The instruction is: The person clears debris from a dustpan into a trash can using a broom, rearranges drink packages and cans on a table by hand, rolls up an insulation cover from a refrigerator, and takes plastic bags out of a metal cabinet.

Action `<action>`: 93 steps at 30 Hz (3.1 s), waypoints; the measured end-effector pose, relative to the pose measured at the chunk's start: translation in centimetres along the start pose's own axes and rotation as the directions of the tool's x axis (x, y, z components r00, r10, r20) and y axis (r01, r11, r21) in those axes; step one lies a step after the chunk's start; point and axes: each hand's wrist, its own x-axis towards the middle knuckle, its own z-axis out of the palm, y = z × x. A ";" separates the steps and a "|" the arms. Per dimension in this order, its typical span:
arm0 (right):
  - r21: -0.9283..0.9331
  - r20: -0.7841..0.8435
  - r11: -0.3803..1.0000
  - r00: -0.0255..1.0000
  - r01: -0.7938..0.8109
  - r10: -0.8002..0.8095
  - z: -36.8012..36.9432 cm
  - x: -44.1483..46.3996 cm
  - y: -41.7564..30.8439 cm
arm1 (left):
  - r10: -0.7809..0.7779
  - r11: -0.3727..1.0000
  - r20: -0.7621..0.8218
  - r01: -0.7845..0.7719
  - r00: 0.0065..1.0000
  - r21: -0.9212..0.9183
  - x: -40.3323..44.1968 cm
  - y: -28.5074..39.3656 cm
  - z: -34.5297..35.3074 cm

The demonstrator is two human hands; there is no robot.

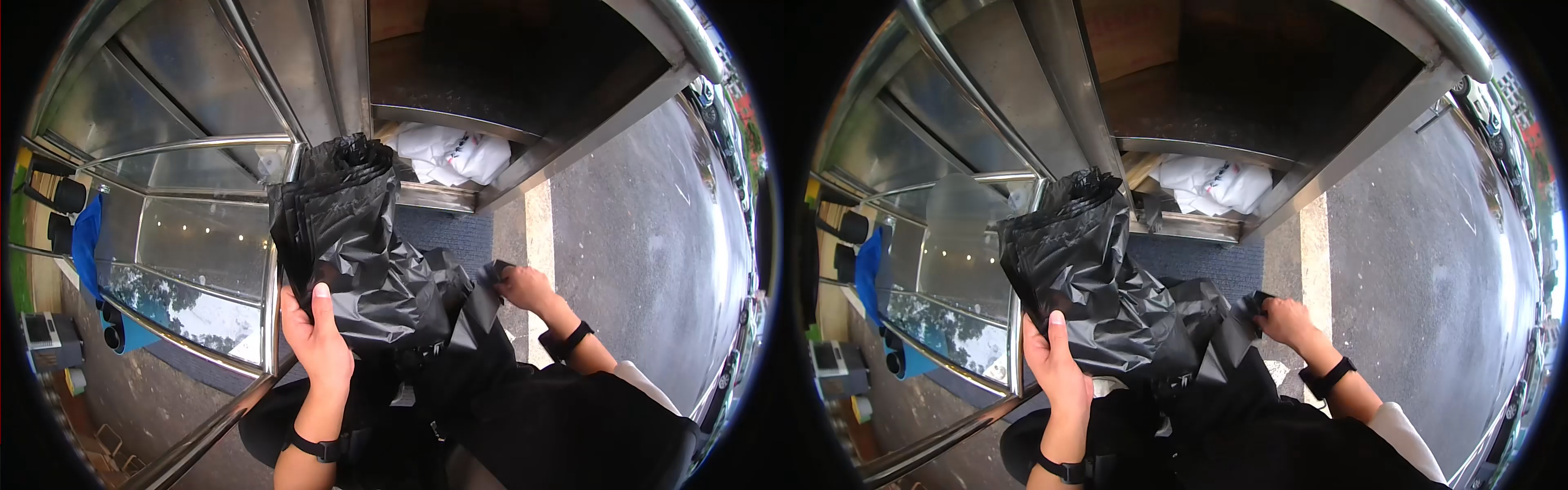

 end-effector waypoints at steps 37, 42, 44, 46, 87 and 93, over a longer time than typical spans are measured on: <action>0.549 -0.749 0.518 0.661 0.656 -0.043 -8.4 -0.5 -6.9 | 0.909 0.363 -0.086 -0.674 0.407 0.643 -3.8 14.3 3.7; 0.344 -0.829 0.505 0.509 0.792 -0.233 -11.9 -1.7 -3.9 | 0.953 0.036 0.138 -0.554 0.269 0.832 -3.0 17.4 2.9; 0.384 -0.821 0.548 0.546 0.743 -0.164 -12.2 -1.6 -2.2 | 0.959 -0.055 0.191 -0.521 0.210 0.852 -2.3 18.7 2.8; 0.477 -0.818 0.516 0.574 0.712 -0.036 -12.7 -1.7 -1.3 | 0.951 -0.109 0.226 -0.454 0.212 0.884 -2.0 19.7 2.6; 0.543 -0.784 0.133 0.557 0.829 -0.274 -10.3 -4.7 -19.1 | -0.084 0.958 0.118 0.047 0.989 0.283 -3.4 3.9 -2.1; 0.421 -0.860 0.218 0.464 0.881 -0.214 -12.2 -4.8 -18.4 | 0.040 0.935 0.193 -0.105 0.980 0.340 -3.0 2.5 -2.5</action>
